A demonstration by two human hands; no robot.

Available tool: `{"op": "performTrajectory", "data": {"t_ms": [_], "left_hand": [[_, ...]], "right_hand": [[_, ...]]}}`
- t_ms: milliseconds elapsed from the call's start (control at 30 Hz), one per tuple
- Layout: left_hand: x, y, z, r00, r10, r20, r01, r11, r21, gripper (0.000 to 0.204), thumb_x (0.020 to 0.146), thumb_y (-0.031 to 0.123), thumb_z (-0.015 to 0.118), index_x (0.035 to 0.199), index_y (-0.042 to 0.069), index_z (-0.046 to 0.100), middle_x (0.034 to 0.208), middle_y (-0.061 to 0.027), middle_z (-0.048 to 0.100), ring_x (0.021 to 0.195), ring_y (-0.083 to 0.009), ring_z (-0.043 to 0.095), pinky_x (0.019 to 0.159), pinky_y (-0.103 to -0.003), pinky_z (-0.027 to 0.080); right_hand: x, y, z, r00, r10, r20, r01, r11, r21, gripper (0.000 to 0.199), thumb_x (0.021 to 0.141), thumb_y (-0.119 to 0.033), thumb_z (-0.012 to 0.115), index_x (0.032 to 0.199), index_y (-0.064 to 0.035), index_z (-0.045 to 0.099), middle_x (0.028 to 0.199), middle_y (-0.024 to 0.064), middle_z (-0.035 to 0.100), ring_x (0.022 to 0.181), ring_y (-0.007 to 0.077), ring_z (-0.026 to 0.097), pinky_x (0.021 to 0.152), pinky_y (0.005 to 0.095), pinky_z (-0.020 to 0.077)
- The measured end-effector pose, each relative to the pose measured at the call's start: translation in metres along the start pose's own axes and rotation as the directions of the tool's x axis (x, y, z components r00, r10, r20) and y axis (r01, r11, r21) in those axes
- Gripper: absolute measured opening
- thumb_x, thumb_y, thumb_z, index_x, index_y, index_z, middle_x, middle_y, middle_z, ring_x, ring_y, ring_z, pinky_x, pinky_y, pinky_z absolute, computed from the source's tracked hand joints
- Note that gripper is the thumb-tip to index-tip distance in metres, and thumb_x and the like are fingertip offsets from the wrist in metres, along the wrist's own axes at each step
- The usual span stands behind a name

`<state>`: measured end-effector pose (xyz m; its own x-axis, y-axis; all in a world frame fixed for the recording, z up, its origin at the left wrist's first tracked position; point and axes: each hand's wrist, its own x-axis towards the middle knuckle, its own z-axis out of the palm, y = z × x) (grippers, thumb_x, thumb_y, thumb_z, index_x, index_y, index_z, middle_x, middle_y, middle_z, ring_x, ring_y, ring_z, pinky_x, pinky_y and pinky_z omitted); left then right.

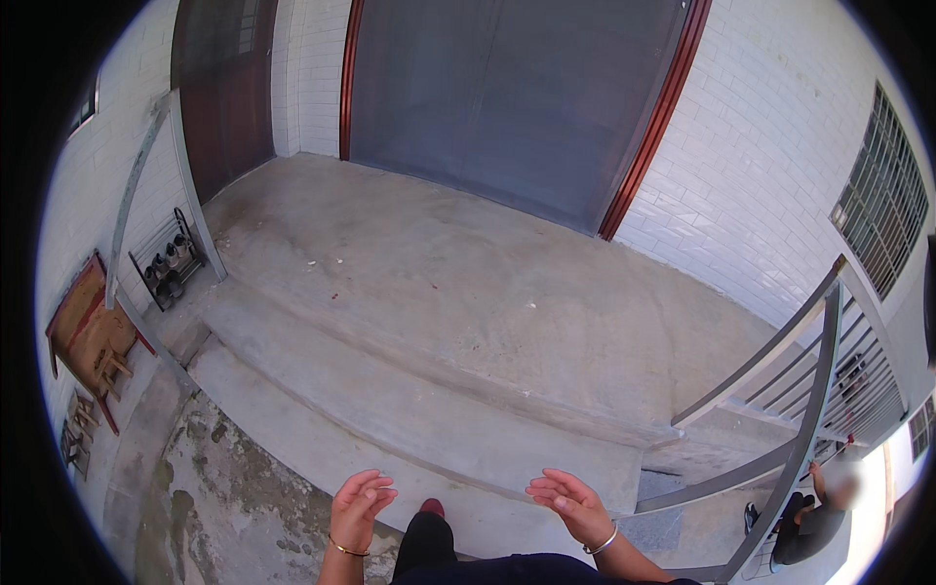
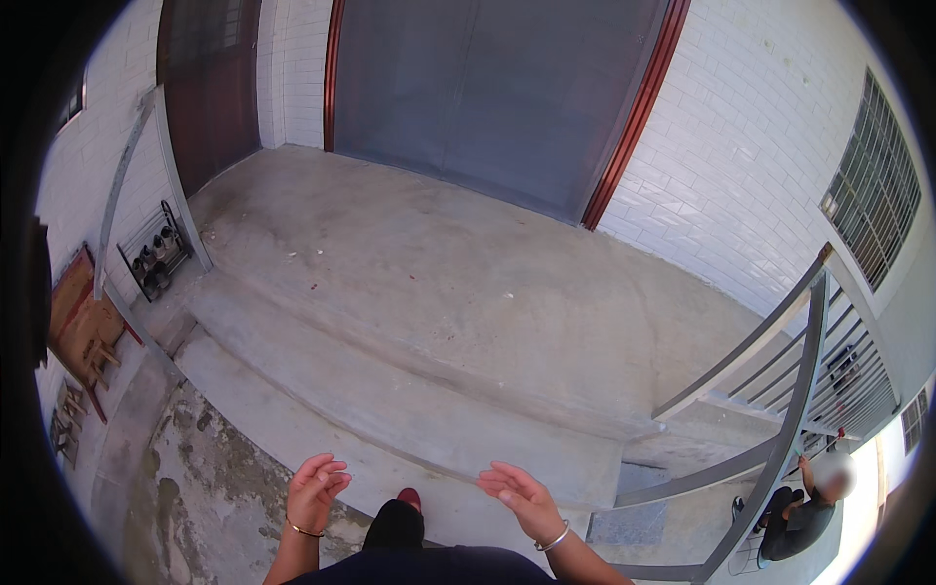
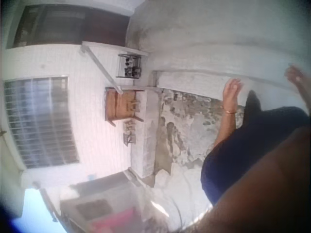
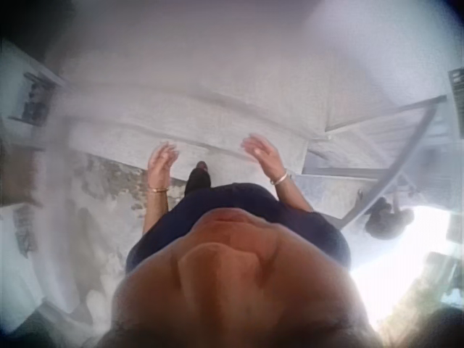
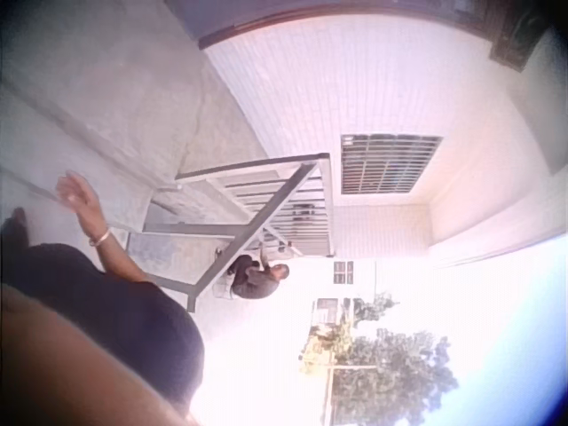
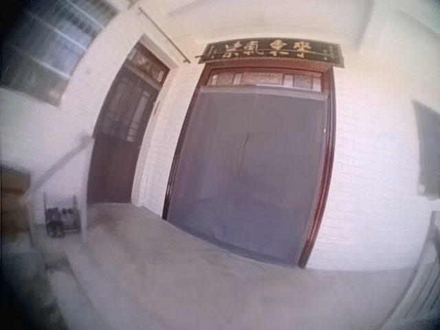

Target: The person sweeps the floor of a kitchen area with a broom, gathers debris into a dustpan, and then uses a rake to spread out red materials drying in a yard.

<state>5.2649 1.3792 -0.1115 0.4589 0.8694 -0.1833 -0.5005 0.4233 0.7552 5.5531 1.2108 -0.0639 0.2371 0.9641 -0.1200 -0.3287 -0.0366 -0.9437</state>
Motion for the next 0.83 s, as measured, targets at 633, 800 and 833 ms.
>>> {"op": "performTrajectory", "data": {"t_ms": [633,800,833], "left_hand": [[0.325,0.148,0.251,0.917,-0.299,0.264,0.264,0.951,0.160,0.036,0.084,0.009,0.052,0.119,0.001,0.045,0.111,-0.0182,0.055,0.098,-0.0299,0.058,0.088,-0.040,0.046],[0.394,0.200,0.339,0.850,-0.315,0.422,0.284,0.949,0.137,0.035,0.085,0.007,0.050,0.119,-0.001,0.045,0.113,-0.0197,0.054,0.100,-0.0297,0.056,0.089,-0.039,0.046],[0.406,0.210,0.349,0.865,-0.281,0.415,0.263,0.959,0.101,0.035,0.085,0.007,0.050,0.119,-0.001,0.045,0.112,-0.0198,0.054,0.099,-0.0297,0.057,0.088,-0.039,0.046]], "right_hand": [[0.258,-0.240,-0.072,0.963,-0.039,-0.267,0.126,0.939,0.319,0.052,0.086,-0.018,0.052,0.132,-0.0034,0.033,0.127,0.0160,0.044,0.118,0.0309,0.043,0.098,0.0416,0.0345],[0.315,-0.354,-0.088,0.959,-0.095,-0.268,0.168,0.950,0.265,0.053,0.085,-0.017,0.053,0.132,-0.0034,0.033,0.126,0.0156,0.046,0.116,0.0291,0.045,0.097,0.0390,0.0362],[0.329,-0.371,-0.089,0.954,-0.133,-0.270,0.205,0.943,0.262,0.053,0.085,-0.017,0.053,0.132,-0.0030,0.033,0.125,0.0153,0.046,0.116,0.0289,0.045,0.097,0.0384,0.0364]]}}
